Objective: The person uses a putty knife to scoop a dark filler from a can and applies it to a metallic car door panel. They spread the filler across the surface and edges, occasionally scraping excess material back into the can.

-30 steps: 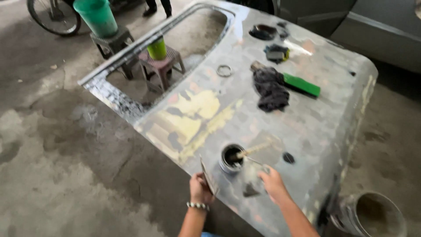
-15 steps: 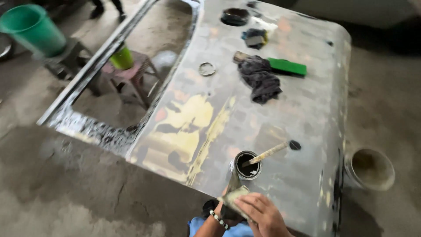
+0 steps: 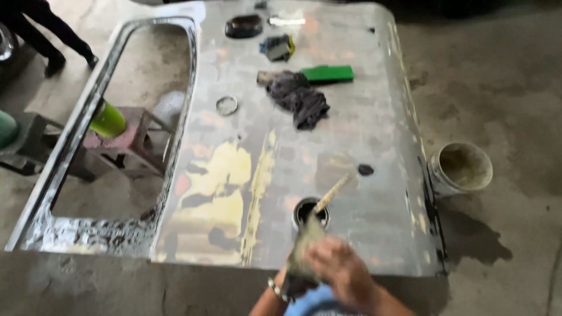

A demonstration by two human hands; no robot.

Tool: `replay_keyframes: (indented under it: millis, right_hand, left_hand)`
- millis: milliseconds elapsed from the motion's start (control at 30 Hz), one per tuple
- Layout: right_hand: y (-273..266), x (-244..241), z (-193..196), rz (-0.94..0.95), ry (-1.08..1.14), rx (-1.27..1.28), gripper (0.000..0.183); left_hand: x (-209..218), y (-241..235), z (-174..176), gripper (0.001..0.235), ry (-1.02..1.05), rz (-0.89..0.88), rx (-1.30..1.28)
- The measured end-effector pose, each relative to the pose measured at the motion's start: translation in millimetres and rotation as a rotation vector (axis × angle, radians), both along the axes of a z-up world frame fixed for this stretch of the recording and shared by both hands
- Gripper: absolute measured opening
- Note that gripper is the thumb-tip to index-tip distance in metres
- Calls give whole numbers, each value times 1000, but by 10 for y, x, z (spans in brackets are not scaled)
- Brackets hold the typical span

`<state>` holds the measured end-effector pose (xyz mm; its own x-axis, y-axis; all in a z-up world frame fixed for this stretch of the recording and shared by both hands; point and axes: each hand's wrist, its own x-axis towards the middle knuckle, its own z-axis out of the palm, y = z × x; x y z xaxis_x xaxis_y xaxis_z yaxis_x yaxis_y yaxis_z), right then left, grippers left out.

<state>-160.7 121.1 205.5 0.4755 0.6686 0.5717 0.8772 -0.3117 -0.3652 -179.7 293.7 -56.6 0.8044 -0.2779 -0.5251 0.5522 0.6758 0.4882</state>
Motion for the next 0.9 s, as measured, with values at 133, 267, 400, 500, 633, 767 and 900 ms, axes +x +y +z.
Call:
replay_keyframes:
  millis: [133,267,400,500,633,767,900]
  right_hand:
    - [-38,349,-30,-148,179,5,58]
    - [-220,531,-196,-261,600,324,39]
    - [-161,759,124,-205,1489,841,23]
    - [-187,978,-558,-105,1495,776,21]
    - [-474,907,-1284,-52,1538,482,20]
    - [-903,1011,-1645,-217,1321,204,21]
    - [-1111,1147,-1788,-120,1506,337,21]
  left_hand:
    - [172,317,855,59,40,-296,-592]
    - [78,274,1645,37,268,44,87]
    - [61,-29,1505,44,222,34,166]
    - [198,-192,1658,43,153,-72,307]
    - [210,-19,1235,40,157,19,174]
    - [193,261,934,44,108,360,479]
    - [249,307,747,46,218,528,554]
